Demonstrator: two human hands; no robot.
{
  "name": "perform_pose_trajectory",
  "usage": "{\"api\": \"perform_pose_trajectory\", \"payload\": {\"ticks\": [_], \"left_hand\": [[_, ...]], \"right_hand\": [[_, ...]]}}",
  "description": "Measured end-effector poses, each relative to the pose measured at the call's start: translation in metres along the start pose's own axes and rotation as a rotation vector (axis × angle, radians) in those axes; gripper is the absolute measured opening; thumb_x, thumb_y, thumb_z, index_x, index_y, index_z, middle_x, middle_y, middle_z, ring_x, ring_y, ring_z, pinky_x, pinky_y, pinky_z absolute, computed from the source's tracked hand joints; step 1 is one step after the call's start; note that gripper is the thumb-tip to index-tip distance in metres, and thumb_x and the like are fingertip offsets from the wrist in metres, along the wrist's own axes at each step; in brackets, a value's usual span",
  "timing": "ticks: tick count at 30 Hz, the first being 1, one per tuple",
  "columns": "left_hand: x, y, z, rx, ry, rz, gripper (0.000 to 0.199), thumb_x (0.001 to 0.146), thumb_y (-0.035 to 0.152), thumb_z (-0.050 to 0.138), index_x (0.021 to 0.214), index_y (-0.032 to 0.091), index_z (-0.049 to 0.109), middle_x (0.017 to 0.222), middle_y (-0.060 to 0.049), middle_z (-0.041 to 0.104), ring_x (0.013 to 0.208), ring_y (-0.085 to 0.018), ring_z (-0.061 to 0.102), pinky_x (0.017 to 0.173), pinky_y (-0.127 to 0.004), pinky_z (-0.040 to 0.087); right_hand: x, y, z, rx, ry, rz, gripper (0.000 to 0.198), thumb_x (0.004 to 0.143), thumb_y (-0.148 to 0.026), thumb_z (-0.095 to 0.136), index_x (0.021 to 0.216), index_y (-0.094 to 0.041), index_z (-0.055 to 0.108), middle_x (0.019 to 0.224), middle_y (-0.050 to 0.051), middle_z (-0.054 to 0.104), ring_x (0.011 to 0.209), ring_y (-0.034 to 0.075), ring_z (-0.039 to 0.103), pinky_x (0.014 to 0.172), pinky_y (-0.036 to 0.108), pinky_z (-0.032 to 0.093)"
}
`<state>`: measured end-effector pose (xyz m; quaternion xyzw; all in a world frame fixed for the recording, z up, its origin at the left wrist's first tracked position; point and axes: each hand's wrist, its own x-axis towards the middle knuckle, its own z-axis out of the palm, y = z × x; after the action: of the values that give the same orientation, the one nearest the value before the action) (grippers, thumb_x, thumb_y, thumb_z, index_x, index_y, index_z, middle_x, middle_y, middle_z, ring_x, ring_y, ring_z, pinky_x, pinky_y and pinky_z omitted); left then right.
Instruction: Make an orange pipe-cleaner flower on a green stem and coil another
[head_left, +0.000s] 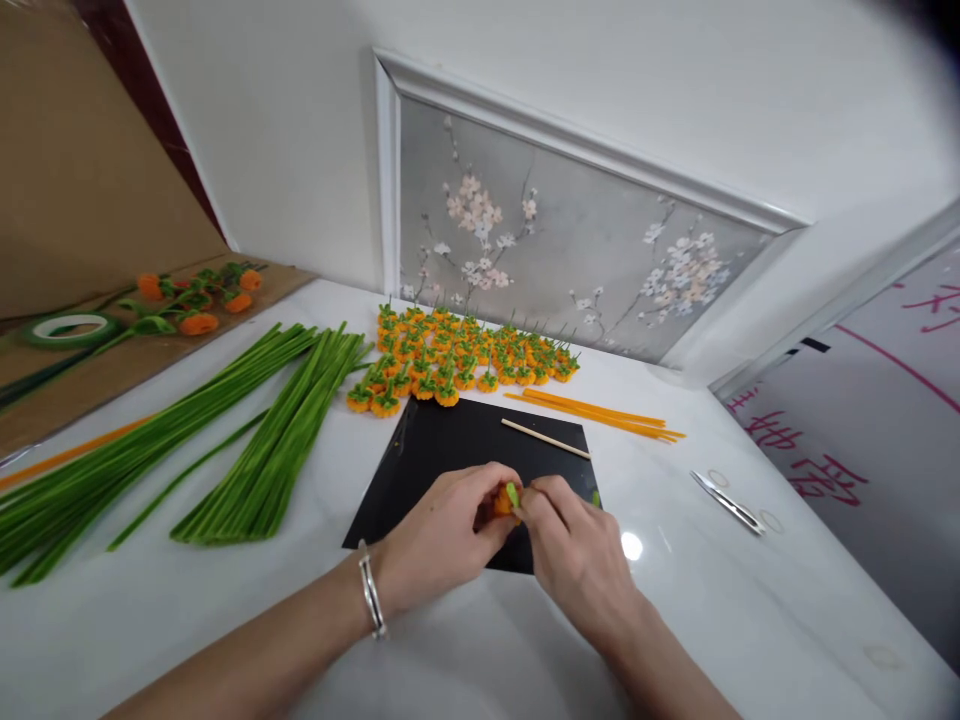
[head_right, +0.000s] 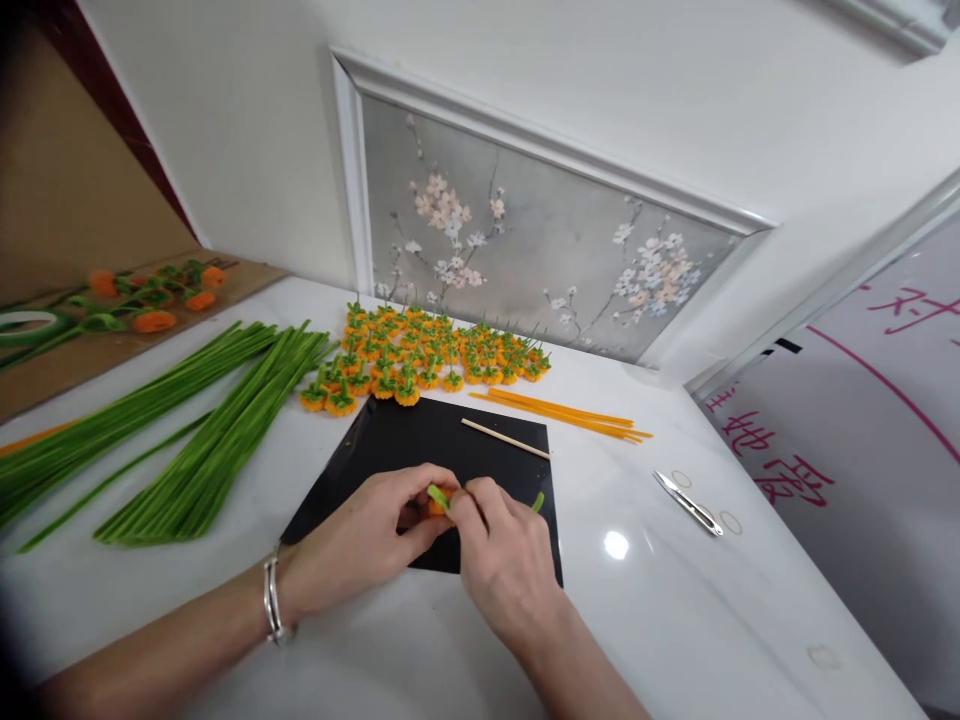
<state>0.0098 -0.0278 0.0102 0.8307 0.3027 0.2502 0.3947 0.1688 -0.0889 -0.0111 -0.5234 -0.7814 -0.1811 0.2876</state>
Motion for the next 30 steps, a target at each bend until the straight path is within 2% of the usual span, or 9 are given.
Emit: {"api": "perform_pose_trajectory", "payload": {"ticks": [3,6,10,13,15,18,21,25,30], "left_hand": [[-0.005,0.0,0.015,0.068,0.2,0.028,0.017,0.082,0.009,0.049,0.094,0.017,0.057,0.087,-0.003,0.062,0.077,-0.016,0.058,0.071,-0.029,0.047],[-0.008,0.0,0.021,-0.017,0.244,0.053,0.02,0.085,0.014,0.05,0.103,0.019,0.057,0.098,-0.006,0.062,0.086,-0.019,0.06,0.079,-0.033,0.049],[-0.004,0.004,0.012,-0.683,0.078,-0.229,0.039,0.088,0.039,0.053,0.123,0.024,0.045,0.106,-0.006,0.06,0.085,-0.019,0.065,0.074,-0.032,0.056],[-0.001,0.007,0.003,-1.178,-0.12,-0.445,0.034,0.093,0.046,0.043,0.11,0.018,0.051,0.097,-0.007,0.063,0.08,-0.016,0.068,0.071,-0.026,0.056],[0.0,0.008,0.001,-1.293,-0.176,-0.461,0.028,0.093,0.04,0.046,0.105,0.016,0.052,0.095,-0.007,0.064,0.082,-0.015,0.069,0.072,-0.021,0.055],[0.0,0.008,0.003,-1.21,-0.123,-0.385,0.023,0.092,0.033,0.051,0.108,0.017,0.052,0.092,-0.005,0.064,0.078,-0.013,0.069,0.071,-0.02,0.054],[0.0,0.007,0.007,-1.004,0.011,-0.241,0.025,0.089,0.028,0.056,0.113,0.022,0.053,0.095,-0.002,0.06,0.075,-0.011,0.067,0.07,-0.021,0.055],[-0.001,0.006,0.01,-0.859,0.086,-0.14,0.035,0.085,0.023,0.059,0.119,0.029,0.053,0.109,0.0,0.054,0.074,-0.01,0.066,0.07,-0.021,0.055],[-0.003,0.006,0.011,-0.936,0.035,-0.206,0.034,0.087,0.031,0.059,0.121,0.024,0.057,0.101,-0.002,0.061,0.08,-0.011,0.066,0.074,-0.021,0.055]], "right_hand": [[0.001,-0.006,0.005,0.002,0.071,0.116,0.019,0.091,-0.008,0.039,0.09,-0.016,0.057,0.083,0.005,0.058,0.062,0.014,0.053,0.052,0.024,0.037],[0.004,-0.006,0.007,0.18,0.119,0.212,0.018,0.093,-0.01,0.039,0.087,-0.017,0.054,0.083,0.005,0.056,0.066,0.013,0.053,0.056,0.023,0.039],[0.007,-0.001,0.003,0.591,0.174,0.366,0.02,0.094,-0.016,0.043,0.075,-0.019,0.049,0.077,0.001,0.051,0.069,0.013,0.049,0.062,0.023,0.04],[0.007,0.0,0.002,0.915,0.182,0.56,0.015,0.093,-0.025,0.049,0.08,-0.019,0.053,0.077,-0.001,0.051,0.069,0.012,0.047,0.064,0.023,0.04],[0.005,0.001,0.004,1.188,0.193,0.735,0.011,0.09,-0.031,0.057,0.085,-0.021,0.055,0.076,-0.002,0.051,0.067,0.011,0.046,0.062,0.022,0.039],[0.004,0.004,0.008,1.595,0.212,0.976,0.02,0.079,-0.034,0.07,0.082,-0.021,0.055,0.064,-0.006,0.043,0.053,0.007,0.034,0.052,0.018,0.034],[0.003,0.008,0.012,1.785,0.237,1.067,0.025,0.072,-0.029,0.077,0.075,-0.019,0.054,0.058,-0.008,0.035,0.048,0.005,0.024,0.047,0.017,0.03],[0.002,0.007,0.014,1.812,0.208,1.091,0.024,0.072,-0.029,0.077,0.075,-0.02,0.054,0.056,-0.008,0.035,0.048,0.006,0.029,0.049,0.018,0.034],[0.001,-0.002,0.014,1.566,0.113,1.014,0.021,0.081,-0.037,0.068,0.085,-0.02,0.055,0.075,-0.002,0.053,0.062,0.01,0.047,0.059,0.022,0.041]]}}
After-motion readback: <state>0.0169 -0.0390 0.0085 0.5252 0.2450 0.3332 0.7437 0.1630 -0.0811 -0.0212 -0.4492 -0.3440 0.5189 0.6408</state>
